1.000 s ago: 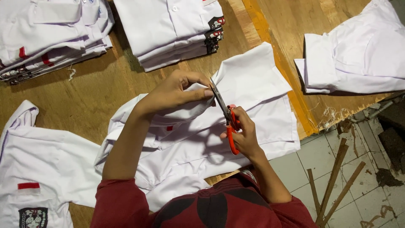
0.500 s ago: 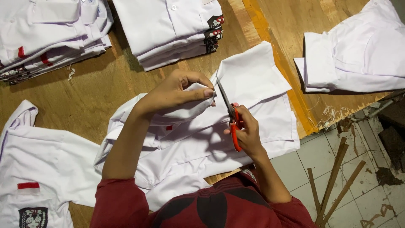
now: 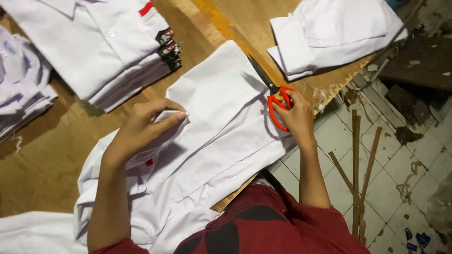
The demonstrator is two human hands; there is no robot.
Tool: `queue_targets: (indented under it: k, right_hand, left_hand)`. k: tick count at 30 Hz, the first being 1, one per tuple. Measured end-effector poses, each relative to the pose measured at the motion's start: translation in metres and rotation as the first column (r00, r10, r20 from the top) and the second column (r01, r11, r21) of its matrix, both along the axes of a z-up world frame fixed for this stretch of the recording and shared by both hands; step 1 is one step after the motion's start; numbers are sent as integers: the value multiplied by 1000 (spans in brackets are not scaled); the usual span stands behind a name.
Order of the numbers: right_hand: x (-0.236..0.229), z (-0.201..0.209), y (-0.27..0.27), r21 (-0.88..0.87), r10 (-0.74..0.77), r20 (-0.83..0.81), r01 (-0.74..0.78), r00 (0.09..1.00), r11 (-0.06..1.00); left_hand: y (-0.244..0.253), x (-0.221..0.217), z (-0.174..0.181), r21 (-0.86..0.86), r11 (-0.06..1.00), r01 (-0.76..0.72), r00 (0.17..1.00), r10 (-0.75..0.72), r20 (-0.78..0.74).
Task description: Trimming loose threads, buttoning, and folding a white school shirt on a wooden work surface.
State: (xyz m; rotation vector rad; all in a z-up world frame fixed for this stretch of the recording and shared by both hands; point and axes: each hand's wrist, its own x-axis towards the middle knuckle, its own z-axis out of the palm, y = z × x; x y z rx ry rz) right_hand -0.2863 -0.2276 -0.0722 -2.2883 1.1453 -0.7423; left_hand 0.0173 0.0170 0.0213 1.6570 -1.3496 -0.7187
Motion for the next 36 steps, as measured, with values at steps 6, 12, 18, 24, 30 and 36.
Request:
queue_targets:
  k: [6, 12, 18, 24, 30, 36]
  right_hand:
    - [-30, -27, -39, 16, -24, -217, 28, 976, 999]
    - [-20, -3, -47, 90, 7, -376, 29, 926, 996]
    - [-27, -37, -71, 32, 23, -441, -9, 897, 999]
    - [-28, -33, -72, -70, -3, -216, -12, 976, 997]
    - [-33, -40, -73, 22, -33, -204, 38, 978, 999]
    - [-7, 14, -39, -215, 101, 37, -91, 994, 972]
  left_hand:
    - [-6, -6, -1, 78, 997, 9, 997, -15, 73]
    - [-7, -7, -3, 129, 992, 4, 998, -13, 69]
    - [-6, -9, 1, 111, 994, 2, 999, -7, 41]
    - [-4, -6, 4, 88, 996, 4, 997, -11, 78]
    - [-1, -4, 11, 15, 1000, 0, 992, -2, 127]
    - [8, -7, 27, -135, 991, 13, 967, 22, 255]
